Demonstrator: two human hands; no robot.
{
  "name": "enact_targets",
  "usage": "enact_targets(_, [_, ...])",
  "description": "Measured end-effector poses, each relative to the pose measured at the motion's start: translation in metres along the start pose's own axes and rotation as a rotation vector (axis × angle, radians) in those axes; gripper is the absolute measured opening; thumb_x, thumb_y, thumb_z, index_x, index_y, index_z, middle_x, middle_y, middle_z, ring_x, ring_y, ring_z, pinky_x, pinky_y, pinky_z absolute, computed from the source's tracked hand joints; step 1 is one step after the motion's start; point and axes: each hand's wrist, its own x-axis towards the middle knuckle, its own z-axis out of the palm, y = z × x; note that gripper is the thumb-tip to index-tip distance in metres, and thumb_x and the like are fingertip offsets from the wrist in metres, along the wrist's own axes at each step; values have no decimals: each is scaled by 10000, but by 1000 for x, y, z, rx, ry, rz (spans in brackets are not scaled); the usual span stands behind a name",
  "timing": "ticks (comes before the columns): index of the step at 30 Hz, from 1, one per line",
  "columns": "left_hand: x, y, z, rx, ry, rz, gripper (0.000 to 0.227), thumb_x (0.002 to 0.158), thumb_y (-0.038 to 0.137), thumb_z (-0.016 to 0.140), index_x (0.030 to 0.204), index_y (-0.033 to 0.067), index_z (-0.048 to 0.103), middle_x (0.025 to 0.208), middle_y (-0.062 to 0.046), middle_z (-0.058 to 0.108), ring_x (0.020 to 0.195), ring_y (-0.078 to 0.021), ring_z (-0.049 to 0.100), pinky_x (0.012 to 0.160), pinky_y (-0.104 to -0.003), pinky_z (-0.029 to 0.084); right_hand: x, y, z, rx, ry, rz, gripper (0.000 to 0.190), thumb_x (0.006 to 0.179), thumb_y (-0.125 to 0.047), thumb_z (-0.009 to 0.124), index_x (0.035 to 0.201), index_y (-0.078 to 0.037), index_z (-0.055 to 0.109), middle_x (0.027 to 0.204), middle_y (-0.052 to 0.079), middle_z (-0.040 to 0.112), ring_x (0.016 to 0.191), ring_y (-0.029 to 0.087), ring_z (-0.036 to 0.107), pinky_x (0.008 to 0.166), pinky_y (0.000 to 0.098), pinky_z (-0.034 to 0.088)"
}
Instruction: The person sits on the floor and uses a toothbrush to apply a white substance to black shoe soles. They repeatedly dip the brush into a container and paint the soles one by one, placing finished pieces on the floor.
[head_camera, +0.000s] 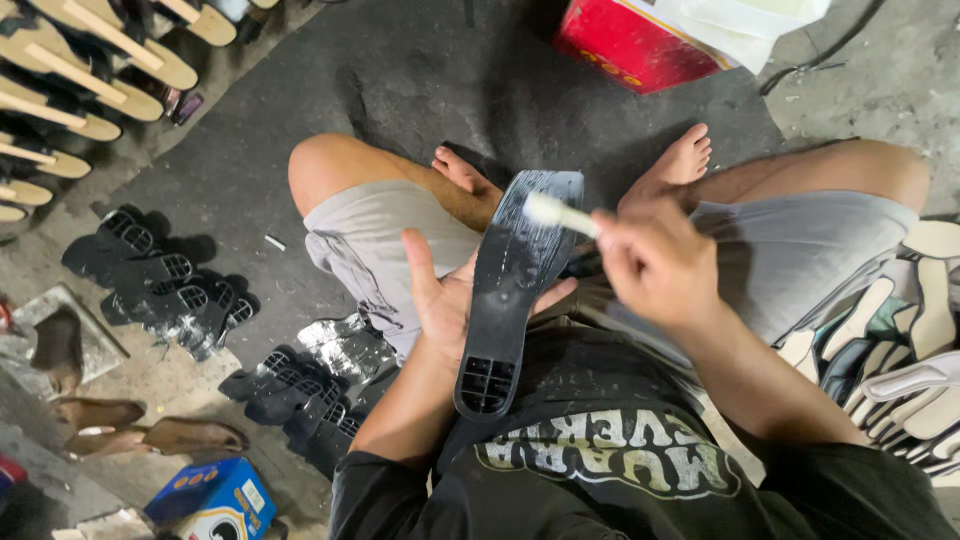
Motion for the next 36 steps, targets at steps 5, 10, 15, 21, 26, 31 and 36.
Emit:
enact_targets(5, [-3, 2, -2, 3, -37, 24, 1248, 824, 985, 293, 1597, 12, 404, 1605, -178, 467, 1506, -332, 418, 1298, -627, 177, 4, 11, -4, -28, 104, -12, 176, 951, -21, 793, 1097, -112, 755, 999, 74, 628, 695, 152, 598, 605, 301, 473])
enact_targets(10, [-9, 14, -6, 33, -108, 10, 1290, 837, 1003, 316, 1609, -30, 338, 1637, -179, 390, 1520, -356, 371, 1296, -662, 144, 1, 2, -15, -6, -52, -127, 178, 843, -31, 789, 996, -120, 767, 900, 60, 652, 637, 150, 610, 585, 302, 496])
enact_targets(15, [-10, 14, -11, -54, -47, -64, 1367, 748, 1018, 325, 1651, -5, 240, 1686, -196, 280, 1543, -371, 299, 1254, -689, 107, 12, 5, -29, 61, 67, -13, 140, 969, 40, 700, 1096, -18, 690, 1007, 108, 687, 833, 209, 675, 702, 309, 530])
enact_targets(21, [-11, 14, -10, -22, -62, -76, 1377, 747, 1032, 310, 1630, -23, 235, 1681, -202, 284, 1550, -370, 302, 1262, -701, 100, 15, 2, -32, 79, 3, 75, 141, 996, 6, 750, 1131, -36, 746, 968, 74, 677, 691, 146, 617, 642, 284, 483])
enact_targets(26, [-8, 10, -1, 60, -27, -22, 1359, 770, 1022, 321, 1627, -31, 251, 1668, -193, 322, 1541, -356, 320, 1290, -664, 129, 18, 7, -29, 28, 58, -55, 131, 990, -8, 799, 1090, -85, 767, 1015, 71, 637, 740, 141, 625, 661, 282, 496])
enact_targets(31, [-4, 14, 0, 0, -46, 71, 1271, 822, 945, 350, 1655, -13, 308, 1652, -152, 418, 1519, -340, 420, 1298, -568, 235, 4, -4, -29, -104, -186, -272, 178, 790, -118, 847, 945, -200, 819, 913, 34, 659, 664, 171, 621, 597, 325, 501])
enact_targets(36, [8, 13, -18, 3, 179, 134, 1122, 896, 847, 442, 1601, -24, 381, 1563, -154, 503, 1425, -306, 492, 1262, -505, 337, 9, 31, -52, -124, -132, -131, 91, 964, -98, 802, 1030, -121, 744, 1051, 78, 684, 825, 243, 672, 728, 357, 535])
